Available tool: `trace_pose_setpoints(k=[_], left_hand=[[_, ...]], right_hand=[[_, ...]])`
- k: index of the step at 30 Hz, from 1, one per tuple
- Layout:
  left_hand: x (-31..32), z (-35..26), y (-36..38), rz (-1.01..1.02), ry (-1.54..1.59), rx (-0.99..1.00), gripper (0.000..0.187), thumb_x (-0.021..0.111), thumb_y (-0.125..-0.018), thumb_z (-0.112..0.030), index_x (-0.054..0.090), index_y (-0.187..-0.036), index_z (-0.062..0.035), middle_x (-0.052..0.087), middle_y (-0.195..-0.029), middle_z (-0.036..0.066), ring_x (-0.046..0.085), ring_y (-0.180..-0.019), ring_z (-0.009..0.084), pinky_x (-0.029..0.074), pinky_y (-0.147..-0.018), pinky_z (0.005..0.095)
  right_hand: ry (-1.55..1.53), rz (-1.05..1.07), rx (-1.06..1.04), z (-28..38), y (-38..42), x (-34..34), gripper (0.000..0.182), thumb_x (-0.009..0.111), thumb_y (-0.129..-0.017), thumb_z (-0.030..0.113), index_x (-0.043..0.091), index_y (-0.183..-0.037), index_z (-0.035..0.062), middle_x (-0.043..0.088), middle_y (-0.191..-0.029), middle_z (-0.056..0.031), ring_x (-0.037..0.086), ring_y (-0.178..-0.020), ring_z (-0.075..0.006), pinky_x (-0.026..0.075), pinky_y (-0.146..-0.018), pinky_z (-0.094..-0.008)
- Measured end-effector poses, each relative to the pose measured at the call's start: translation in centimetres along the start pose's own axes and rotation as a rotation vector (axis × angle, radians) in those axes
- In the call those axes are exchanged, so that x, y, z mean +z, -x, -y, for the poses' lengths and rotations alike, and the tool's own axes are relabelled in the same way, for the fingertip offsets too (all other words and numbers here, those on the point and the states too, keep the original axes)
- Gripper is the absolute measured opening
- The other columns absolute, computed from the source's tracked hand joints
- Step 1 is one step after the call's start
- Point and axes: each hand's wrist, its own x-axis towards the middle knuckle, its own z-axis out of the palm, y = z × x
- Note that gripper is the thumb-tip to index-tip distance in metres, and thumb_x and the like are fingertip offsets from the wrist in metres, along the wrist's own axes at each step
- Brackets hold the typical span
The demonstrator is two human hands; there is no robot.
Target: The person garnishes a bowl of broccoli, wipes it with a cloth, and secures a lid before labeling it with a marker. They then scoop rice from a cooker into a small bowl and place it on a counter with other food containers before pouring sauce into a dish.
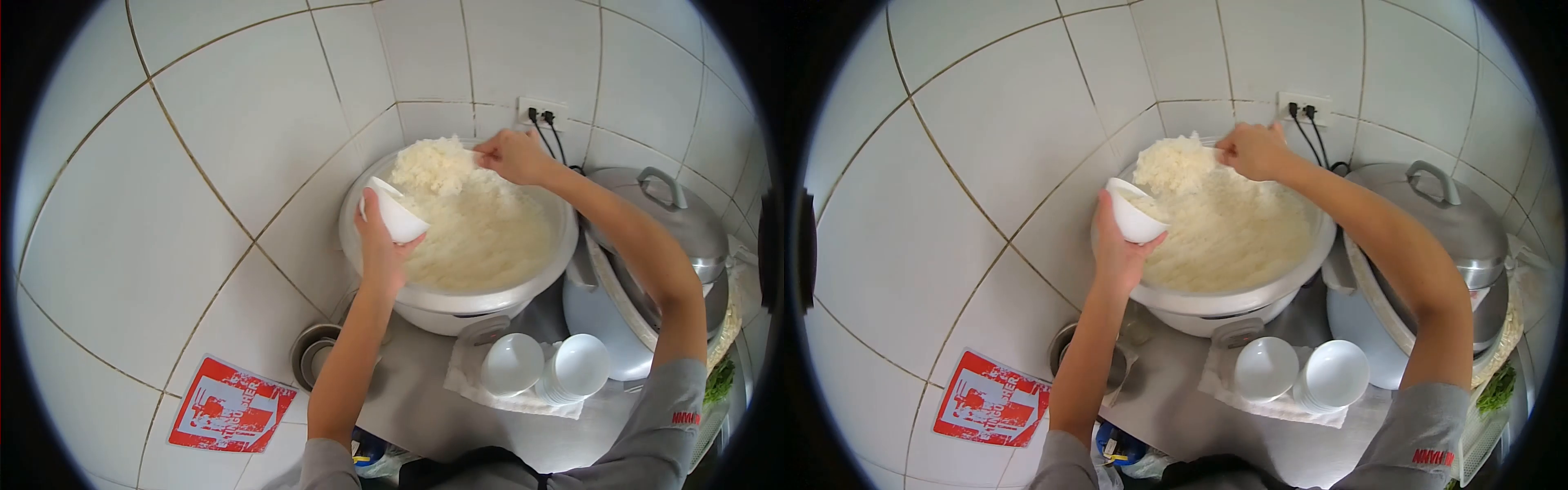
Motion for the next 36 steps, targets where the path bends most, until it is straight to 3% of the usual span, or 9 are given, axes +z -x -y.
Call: trace_pose_setpoints(k=[1,3,8,11,15,21,27,34,36], left_hand=[[0.7,1.1,-0.7,0.055,0.103,-0.11,0.061,0.038,-0.089,-0.055,0.032,-0.128,-0.0085,0.039,-0.128,0.014,0.039,-0.119,0.0297,0.037,-0.094,0.0525],[2.5,2.8,-1.3,0.128,0.209,-0.227,0.064,0.037,-0.088,-0.056,0.031,-0.13,-0.0086,0.037,-0.13,0.014,0.036,-0.121,0.0303,0.035,-0.096,0.0533],[4.7,4.8,-1.0,0.214,0.47,-0.374,0.068,0.032,-0.086,-0.062,0.029,-0.132,-0.0107,0.034,-0.131,0.015,0.037,-0.12,0.0327,0.037,-0.096,0.0527],[4.4,4.0,-0.8,0.229,0.421,-0.358,0.065,0.028,-0.088,-0.058,0.03,-0.131,-0.0096,0.036,-0.131,0.015,0.038,-0.119,0.0325,0.038,-0.096,0.0511],[3.9,2.6,-0.5,0.295,0.39,-0.312,0.063,0.027,-0.089,-0.056,0.03,-0.131,-0.0097,0.038,-0.129,0.015,0.041,-0.117,0.0321,0.039,-0.095,0.0498],[3.5,3.6,-0.5,0.377,0.411,-0.304,0.064,0.029,-0.088,-0.056,0.03,-0.131,-0.0084,0.038,-0.13,0.014,0.043,-0.116,0.0318,0.04,-0.095,0.05],[3.0,2.4,0.1,0.434,0.405,-0.257,0.067,0.031,-0.088,-0.055,0.029,-0.133,-0.0062,0.036,-0.134,0.016,0.036,-0.123,0.0338,0.033,-0.098,0.0561],[3.1,2.1,0.2,0.381,0.353,-0.222,0.069,0.032,-0.086,-0.061,0.029,-0.135,-0.0129,0.034,-0.136,0.012,0.036,-0.124,0.0325,0.032,-0.099,0.0553],[3.2,2.2,0.3,0.404,0.316,-0.213,0.07,0.032,-0.085,-0.063,0.028,-0.135,-0.014,0.035,-0.136,0.011,0.037,-0.124,0.0319,0.032,-0.099,0.0546]], right_hand=[[0.014,-0.009,0.009,0.7,0.3,-0.4,0.017,0.059,-0.079,0.021,0.068,-0.081,0.0075,0.065,-0.078,-0.0066,0.06,-0.079,-0.0198,0.038,-0.079,-0.0334],[0.696,-0.381,-0.203,2.6,1.9,-0.1,0.007,0.058,-0.075,0.017,0.064,-0.073,0.0136,0.062,-0.072,-0.0007,0.058,-0.075,-0.0177,0.033,-0.079,-0.0317],[1.002,-0.504,-0.515,4.5,5.9,1.0,0.011,0.058,-0.073,0.016,0.064,-0.08,0.0098,0.06,-0.067,-0.0009,0.056,-0.07,-0.0196,0.035,-0.075,-0.0322],[0.83,-0.755,-0.319,2.4,5.5,-2.2,0.01,0.057,-0.074,0.015,0.064,-0.081,0.0119,0.058,-0.063,-0.0007,0.055,-0.068,-0.0185,0.035,-0.071,-0.0324],[0.377,-0.643,-0.321,1.5,7.6,-5.6,0.013,0.059,-0.074,0.014,0.065,-0.084,0.0176,0.056,-0.061,-0.002,0.052,-0.063,-0.0172,0.035,-0.069,-0.0334],[0.506,-0.696,-0.495,2.1,7.4,-2.5,0.02,0.059,-0.072,0.012,0.067,-0.09,0.0172,0.055,-0.06,-0.0018,0.052,-0.063,-0.0174,0.035,-0.068,-0.0313],[0.438,-0.716,-0.315,2.3,8.2,-6.1,0.024,0.056,-0.07,0.008,0.067,-0.09,0.0159,0.055,-0.06,-0.0018,0.053,-0.065,-0.0171,0.036,-0.068,-0.0321],[0.471,-0.685,-0.36,2.2,7.4,-5.8,0.02,0.054,-0.073,0.009,0.067,-0.088,0.0157,0.055,-0.059,-0.0018,0.053,-0.064,-0.0173,0.036,-0.07,-0.0311],[0.467,-0.824,-0.402,2.0,6.1,-4.8,0.018,0.054,-0.073,0.01,0.067,-0.085,0.0155,0.055,-0.059,-0.002,0.054,-0.064,-0.0176,0.036,-0.07,-0.0311]])
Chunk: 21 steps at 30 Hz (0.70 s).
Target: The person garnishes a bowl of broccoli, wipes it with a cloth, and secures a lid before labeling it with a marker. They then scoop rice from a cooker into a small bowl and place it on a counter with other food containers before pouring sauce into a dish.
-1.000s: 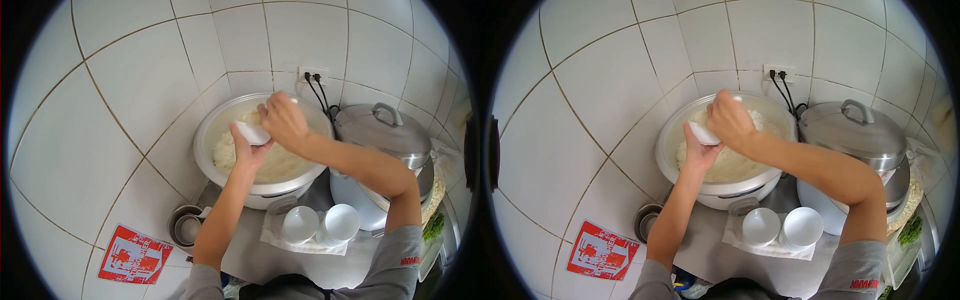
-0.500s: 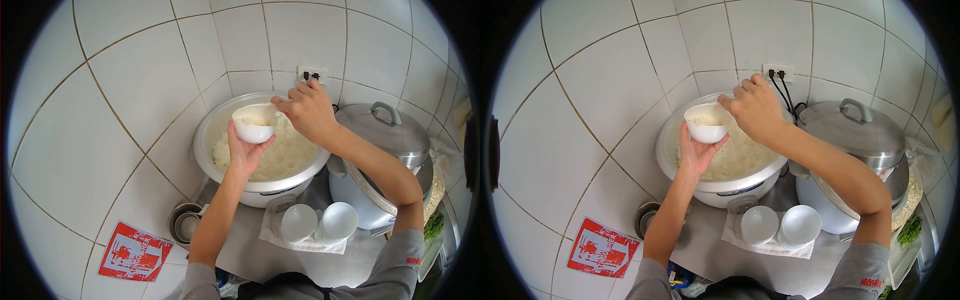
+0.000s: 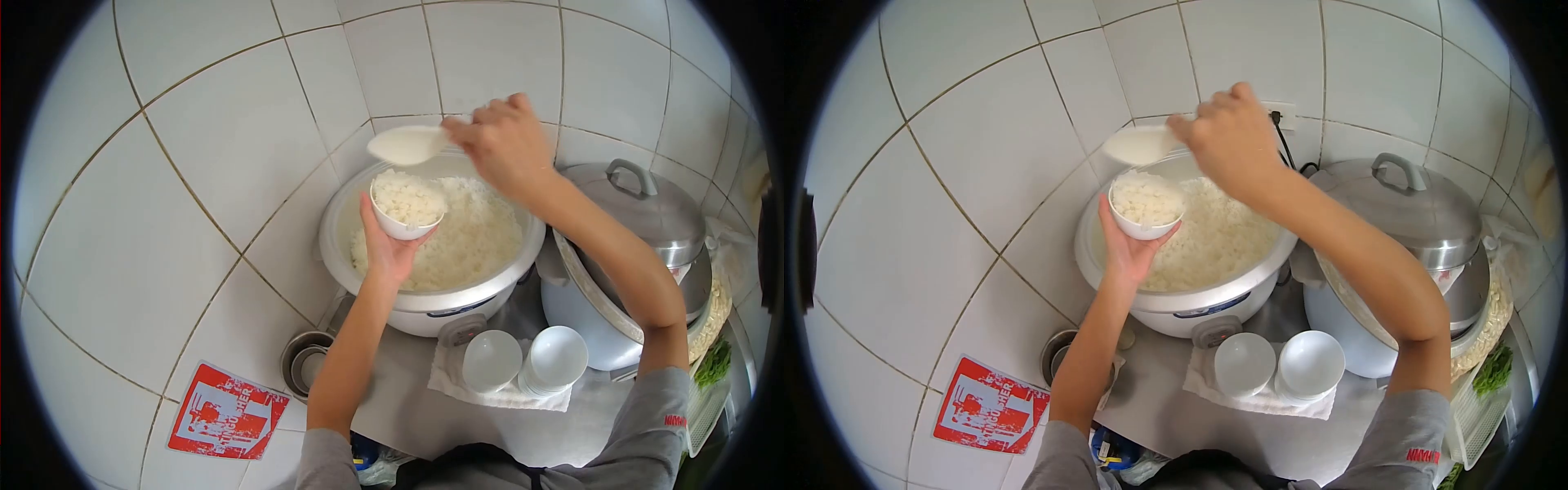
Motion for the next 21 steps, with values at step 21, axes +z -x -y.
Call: trace_pose_setpoints(k=[21], left_hand=[[-1.3,0.6,-0.8,-0.049,-0.085,0.017,0.074,0.029,-0.084,-0.067,0.027,-0.135,-0.0138,0.035,-0.136,0.012,0.036,-0.123,0.0317,0.032,-0.098,0.0556]], right_hand=[[-0.04,0.022,0.109,-0.1,3.2,0.5,0.019,0.055,-0.074,0.011,0.066,-0.089,0.017,0.057,-0.063,-0.0023,0.054,-0.065,-0.0178,0.035,-0.073,-0.0319]])
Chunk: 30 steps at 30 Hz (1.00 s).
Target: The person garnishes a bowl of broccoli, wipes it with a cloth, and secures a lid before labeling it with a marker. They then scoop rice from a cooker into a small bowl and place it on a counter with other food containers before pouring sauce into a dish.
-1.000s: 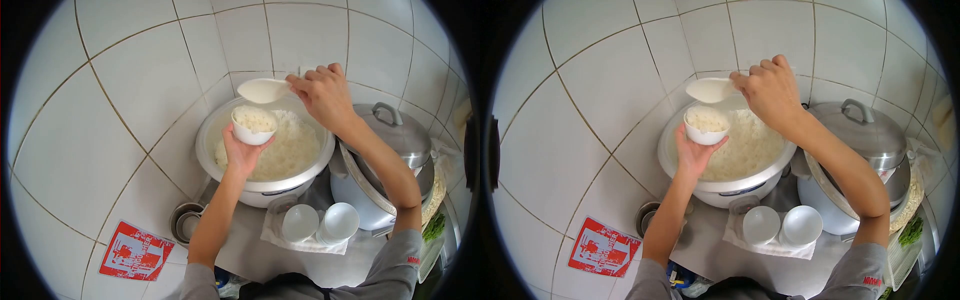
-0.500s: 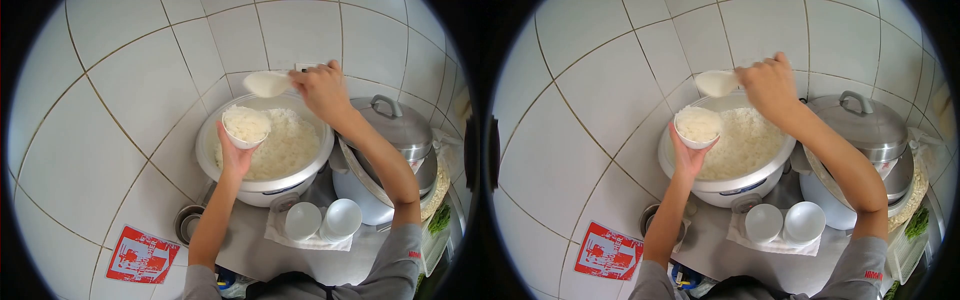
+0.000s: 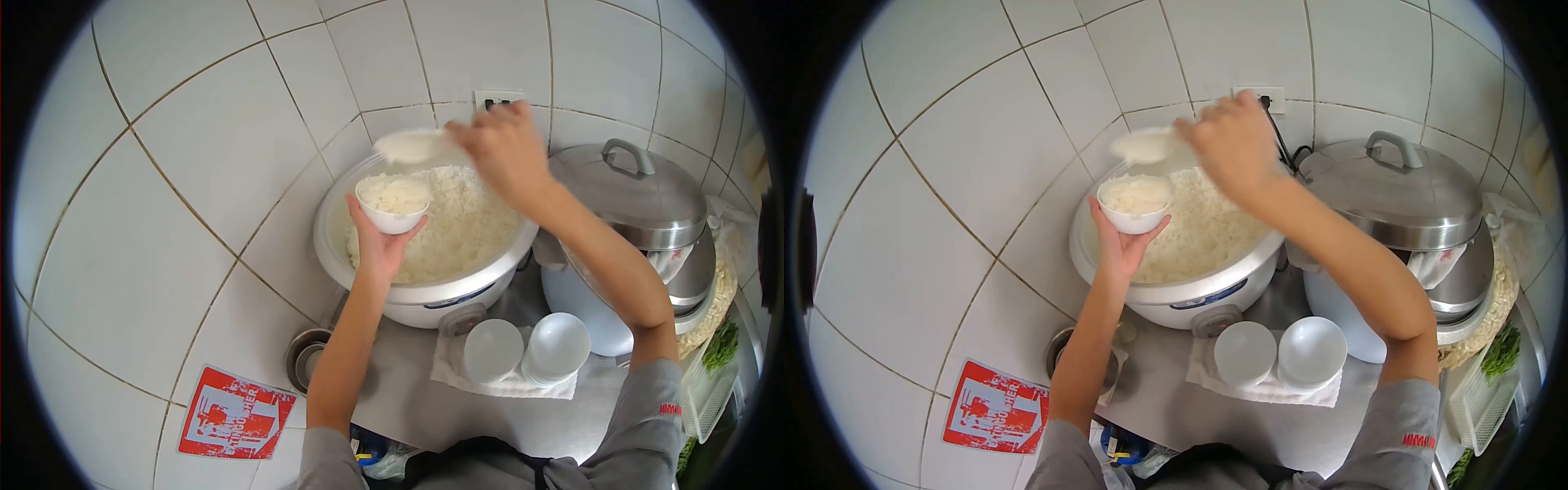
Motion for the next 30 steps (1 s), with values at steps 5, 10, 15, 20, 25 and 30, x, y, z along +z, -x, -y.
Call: trace_pose_setpoints(k=[5,10,15,20,25,30], left_hand=[[0.2,0.1,0.6,-0.043,0.132,0.04,0.074,0.024,-0.087,-0.064,0.025,-0.135,-0.008,0.034,-0.134,0.016,0.036,-0.123,0.0351,0.034,-0.099,0.056],[0.6,0.5,1.1,0.0,0.119,-0.044,0.069,0.02,-0.089,-0.06,0.025,-0.134,-0.0077,0.034,-0.134,0.017,0.037,-0.122,0.0355,0.038,-0.097,0.0546],[-0.1,-0.1,1.2,0.029,0.134,-0.049,0.068,0.018,-0.09,-0.058,0.026,-0.134,-0.0074,0.035,-0.133,0.017,0.039,-0.12,0.0351,0.039,-0.097,0.0534],[0.9,0.0,1.9,0.018,0.128,-0.091,0.067,0.018,-0.09,-0.058,0.027,-0.133,-0.0077,0.036,-0.132,0.017,0.04,-0.119,0.0339,0.04,-0.097,0.0512],[-0.1,0.3,1.5,0.017,0.063,-0.046,0.075,0.024,-0.086,-0.065,0.025,-0.133,-0.0075,0.037,-0.13,0.017,0.043,-0.116,0.0321,0.043,-0.093,0.0502],[-0.1,0.4,1.8,0.021,0.089,-0.054,0.074,0.025,-0.086,-0.065,0.026,-0.133,-0.0076,0.037,-0.13,0.016,0.043,-0.117,0.0314,0.043,-0.093,0.0498]], right_hand=[[-0.025,0.127,0.122,0.5,3.5,0.3,0.014,0.056,-0.078,0.014,0.066,-0.086,0.0178,0.057,-0.061,-0.0027,0.055,-0.063,-0.0181,0.034,-0.069,-0.0323],[-0.013,0.099,0.055,1.1,2.2,2.5,0.013,0.062,-0.073,0.016,0.066,-0.086,0.0173,0.057,-0.061,-0.0025,0.055,-0.062,-0.0178,0.034,-0.068,-0.0325],[-0.172,0.074,0.062,0.7,1.2,-1.9,0.015,0.064,-0.076,0.019,0.067,-0.09,0.0162,0.05,-0.057,0.0001,0.048,-0.06,-0.0175,0.032,-0.067,-0.0323],[-0.167,0.078,-0.011,1.4,0.9,-0.6,0.015,0.064,-0.076,0.019,0.067,-0.09,0.0151,0.051,-0.058,-0.0004,0.048,-0.062,-0.0171,0.032,-0.067,-0.0319],[-0.28,0.085,-0.01,1.8,1.2,-2.7,0.011,0.062,-0.077,0.018,0.067,-0.087,0.0164,0.055,-0.057,-0.0016,0.051,-0.06,-0.0182,0.033,-0.066,-0.0315],[-0.257,0.075,-0.006,1.7,1.4,-0.4,0.013,0.063,-0.076,0.019,0.067,-0.088,0.017,0.054,-0.057,-0.0012,0.051,-0.06,-0.018,0.033,-0.066,-0.0315]])
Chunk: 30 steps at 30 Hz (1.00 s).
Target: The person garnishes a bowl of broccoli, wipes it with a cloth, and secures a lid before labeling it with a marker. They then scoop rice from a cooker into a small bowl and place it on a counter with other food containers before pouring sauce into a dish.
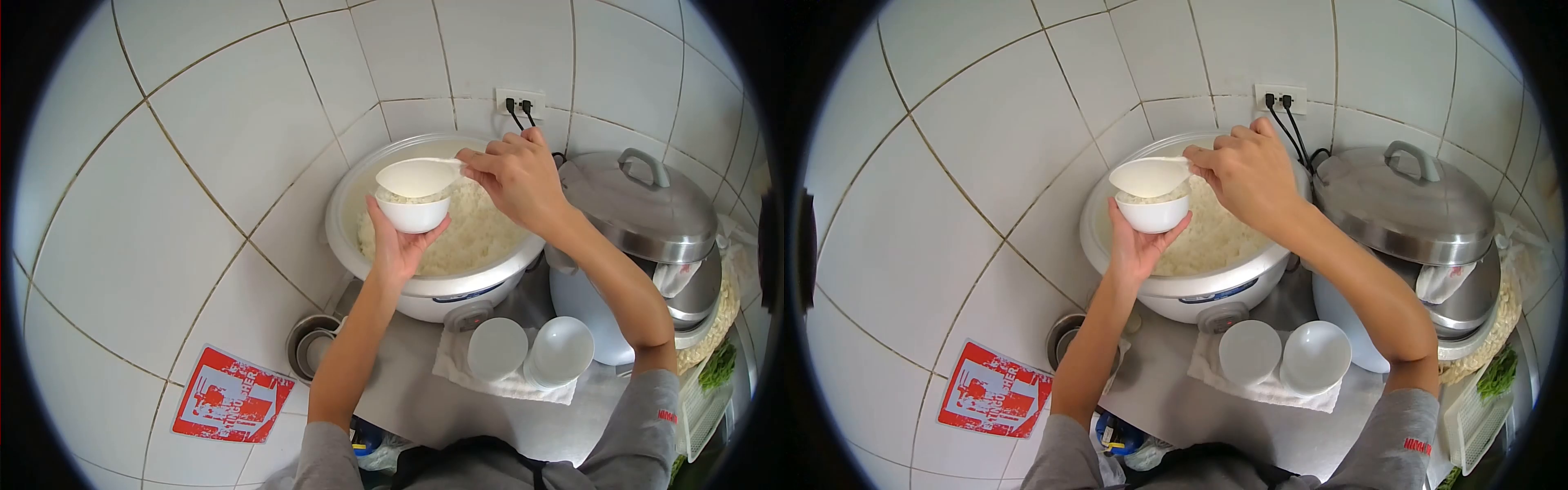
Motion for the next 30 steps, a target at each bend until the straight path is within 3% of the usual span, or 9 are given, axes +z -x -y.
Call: trace_pose_setpoints(k=[8,10,13,15,18,24,30], left_hand=[[0.1,-0.4,0.3,0.006,-0.008,0.056,0.076,0.029,-0.084,-0.067,0.028,-0.134,-0.0103,0.038,-0.132,0.014,0.041,-0.119,0.0308,0.036,-0.096,0.0534],[0.5,-0.8,0.5,0.0,-0.002,0.075,0.075,0.029,-0.084,-0.067,0.029,-0.134,-0.0106,0.038,-0.133,0.013,0.04,-0.12,0.0313,0.035,-0.097,0.054],[0.7,-0.9,0.4,-0.006,0.009,0.11,0.074,0.029,-0.084,-0.067,0.031,-0.133,-0.0112,0.037,-0.133,0.012,0.039,-0.122,0.0319,0.034,-0.097,0.0547],[0.6,-0.7,0.2,0.004,0.01,0.129,0.074,0.03,-0.084,-0.067,0.032,-0.133,-0.0114,0.037,-0.134,0.012,0.038,-0.122,0.032,0.033,-0.098,0.0549],[0.1,-0.9,0.3,0.013,0.034,0.155,0.073,0.031,-0.084,-0.066,0.031,-0.133,-0.0121,0.037,-0.134,0.012,0.038,-0.122,0.032,0.033,-0.098,0.0545],[0.5,-0.9,0.1,0.066,-0.001,0.148,0.074,0.032,-0.084,-0.066,0.031,-0.133,-0.0116,0.037,-0.134,0.012,0.038,-0.122,0.032,0.034,-0.097,0.0548],[-0.2,-1.2,0.6,-0.098,-0.011,0.092,0.077,0.03,-0.083,-0.068,0.03,-0.134,-0.0098,0.037,-0.134,0.013,0.038,-0.122,0.0329,0.034,-0.097,0.0549]], right_hand=[[-0.017,0.074,-0.032,0.7,-0.1,-0.7,0.015,0.063,-0.074,0.017,0.067,-0.088,0.017,0.055,-0.058,-0.0017,0.052,-0.06,-0.018,0.034,-0.066,-0.0318],[0.143,-0.073,0.026,-0.1,-1.1,-1.7,0.018,0.062,-0.071,0.014,0.067,-0.089,0.0171,0.056,-0.06,-0.0018,0.053,-0.061,-0.0181,0.034,-0.067,-0.0318],[0.285,-0.016,0.008,0.4,-0.5,-0.2,0.021,0.061,-0.069,0.012,0.067,-0.089,0.0172,0.056,-0.062,-0.0018,0.054,-0.062,-0.0186,0.035,-0.067,-0.0323],[0.195,-0.04,-0.004,0.8,0.2,0.5,0.019,0.06,-0.071,0.012,0.067,-0.088,0.016,0.054,-0.059,-0.0025,0.054,-0.062,-0.0187,0.035,-0.067,-0.033],[0.189,-0.091,0.14,0.1,-0.7,-1.0,0.021,0.056,-0.071,0.01,0.066,-0.089,0.0141,0.054,-0.057,-0.0036,0.054,-0.061,-0.0186,0.035,-0.066,-0.0336],[0.271,-0.117,0.063,1.4,0.1,2.0,0.023,0.054,-0.071,0.007,0.065,-0.09,0.0115,0.055,-0.062,-0.0045,0.054,-0.065,-0.0184,0.037,-0.067,-0.0343],[0.233,-0.12,-0.025,0.1,0.1,0.8,0.023,0.058,-0.069,0.009,0.066,-0.091,0.0124,0.052,-0.062,-0.0021,0.05,-0.065,-0.0176,0.036,-0.068,-0.0315]])
